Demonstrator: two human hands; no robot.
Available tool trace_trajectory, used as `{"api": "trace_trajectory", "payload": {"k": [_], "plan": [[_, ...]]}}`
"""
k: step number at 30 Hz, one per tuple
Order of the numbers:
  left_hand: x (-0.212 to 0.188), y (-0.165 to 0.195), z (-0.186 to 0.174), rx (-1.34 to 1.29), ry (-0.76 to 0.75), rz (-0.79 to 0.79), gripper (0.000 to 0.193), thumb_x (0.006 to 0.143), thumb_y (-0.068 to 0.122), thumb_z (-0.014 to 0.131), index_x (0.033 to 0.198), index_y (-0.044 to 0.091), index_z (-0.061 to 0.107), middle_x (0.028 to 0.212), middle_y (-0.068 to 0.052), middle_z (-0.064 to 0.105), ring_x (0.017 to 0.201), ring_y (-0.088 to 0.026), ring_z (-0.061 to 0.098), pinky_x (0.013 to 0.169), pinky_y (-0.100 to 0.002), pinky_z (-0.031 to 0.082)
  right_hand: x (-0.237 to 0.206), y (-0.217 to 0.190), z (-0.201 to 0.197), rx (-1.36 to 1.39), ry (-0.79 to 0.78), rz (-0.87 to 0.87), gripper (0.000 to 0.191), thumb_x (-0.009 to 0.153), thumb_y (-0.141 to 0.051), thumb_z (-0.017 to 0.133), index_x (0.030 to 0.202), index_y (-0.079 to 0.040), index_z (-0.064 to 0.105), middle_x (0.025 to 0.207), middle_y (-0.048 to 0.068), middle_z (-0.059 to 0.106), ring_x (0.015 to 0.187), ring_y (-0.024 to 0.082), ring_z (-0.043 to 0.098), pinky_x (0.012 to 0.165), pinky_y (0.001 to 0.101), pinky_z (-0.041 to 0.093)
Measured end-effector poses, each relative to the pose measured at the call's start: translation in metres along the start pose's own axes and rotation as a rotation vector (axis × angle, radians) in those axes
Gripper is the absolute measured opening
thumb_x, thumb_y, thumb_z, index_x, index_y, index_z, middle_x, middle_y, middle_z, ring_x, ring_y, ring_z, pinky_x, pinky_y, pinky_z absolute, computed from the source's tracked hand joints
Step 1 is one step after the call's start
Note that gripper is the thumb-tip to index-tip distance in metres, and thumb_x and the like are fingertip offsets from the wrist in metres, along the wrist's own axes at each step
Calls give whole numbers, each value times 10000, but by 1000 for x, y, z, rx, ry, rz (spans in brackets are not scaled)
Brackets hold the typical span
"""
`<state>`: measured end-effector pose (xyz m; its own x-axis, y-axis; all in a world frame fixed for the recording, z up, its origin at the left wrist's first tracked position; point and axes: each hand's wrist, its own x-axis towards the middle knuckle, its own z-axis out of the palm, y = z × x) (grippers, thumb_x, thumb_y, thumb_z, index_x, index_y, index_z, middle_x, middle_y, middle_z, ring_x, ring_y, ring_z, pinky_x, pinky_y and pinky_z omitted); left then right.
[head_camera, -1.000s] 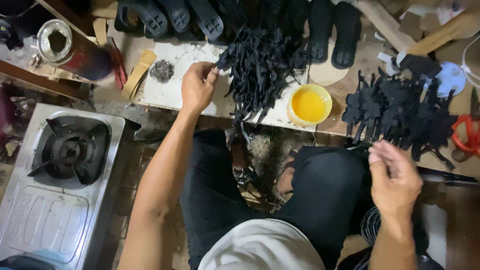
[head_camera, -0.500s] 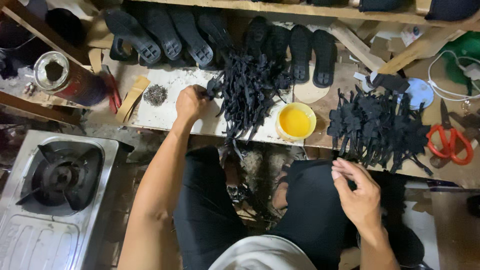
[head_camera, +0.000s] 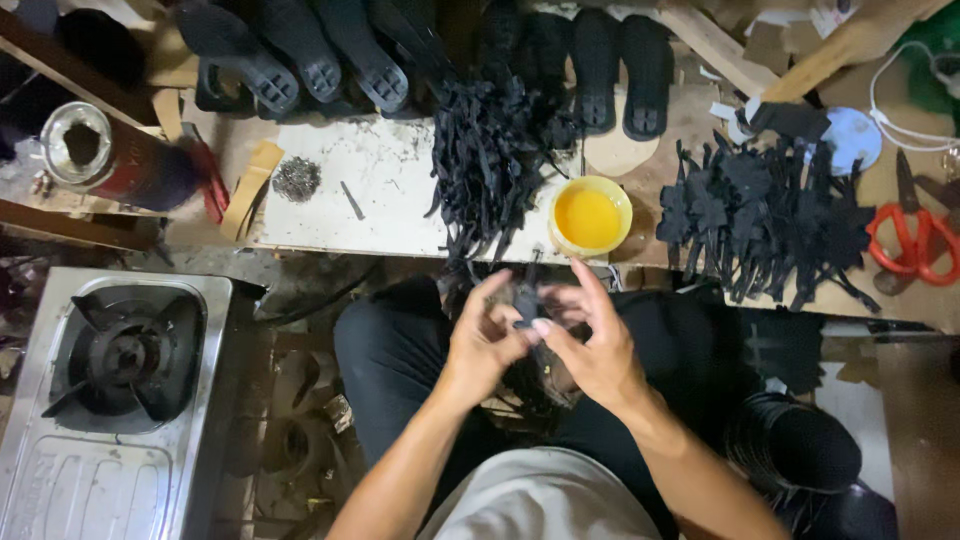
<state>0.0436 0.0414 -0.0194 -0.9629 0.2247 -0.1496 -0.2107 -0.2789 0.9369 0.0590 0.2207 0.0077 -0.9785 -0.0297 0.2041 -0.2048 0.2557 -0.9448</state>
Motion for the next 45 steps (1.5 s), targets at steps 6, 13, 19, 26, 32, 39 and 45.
{"api": "trace_trajectory", "payload": {"k": [6,13,19,26,32,39,45], "plan": [[-11,-16,-6,-55,-52,-56,557,902,19,700,1425,27,509,1152,-32,685,1030,-112,636,908,-278,524,-4,0,1,-115,-35,132,832,836,-85,796,1558,-46,384,870,47,733,748,99,661,710,256,556],[-1,-26,-10,-236,38,-124,143,965,69,697,1065,-25,737,987,-40,743,894,-108,651,848,-283,529,-8,-16,2,-175,-167,229,770,823,-135,792,1512,-67,454,861,51,735,713,98,672,671,256,564],[-8,-35,-25,-408,97,-220,203,920,21,690,1120,-13,711,1010,-66,750,888,-128,682,836,-295,549,32,-23,-34,-590,-16,-267,389,877,-247,817,1181,-22,728,1168,144,703,1060,264,686,914,372,549],[-26,-41,-27,-549,39,-238,285,940,-35,693,1221,8,673,1053,-67,722,939,-139,689,851,-317,562,90,-22,-49,-975,-78,-407,535,619,-366,901,1031,-36,817,1530,251,456,1398,486,352,1086,626,283],[-31,-13,-29,-668,-30,-287,315,962,26,663,1274,-7,659,1165,-127,732,1012,-201,710,913,-382,574,90,-10,-57,-810,-46,-379,325,796,-333,860,953,-52,814,1589,187,470,1500,446,377,1233,537,296],[-25,8,-16,-689,-94,-336,418,912,55,666,1325,8,628,1201,-110,737,1073,-185,721,973,-373,577,39,-21,-42,-524,-122,-365,247,810,-207,793,995,-44,770,1531,231,499,1474,401,455,1257,468,346],[-26,-3,-7,-778,-164,-266,433,949,50,694,1373,-3,625,1174,-115,727,1033,-187,715,929,-350,579,12,-14,-13,-501,-163,-525,518,810,-132,783,1312,-70,672,1601,294,309,1494,477,354,1241,530,321]]}}
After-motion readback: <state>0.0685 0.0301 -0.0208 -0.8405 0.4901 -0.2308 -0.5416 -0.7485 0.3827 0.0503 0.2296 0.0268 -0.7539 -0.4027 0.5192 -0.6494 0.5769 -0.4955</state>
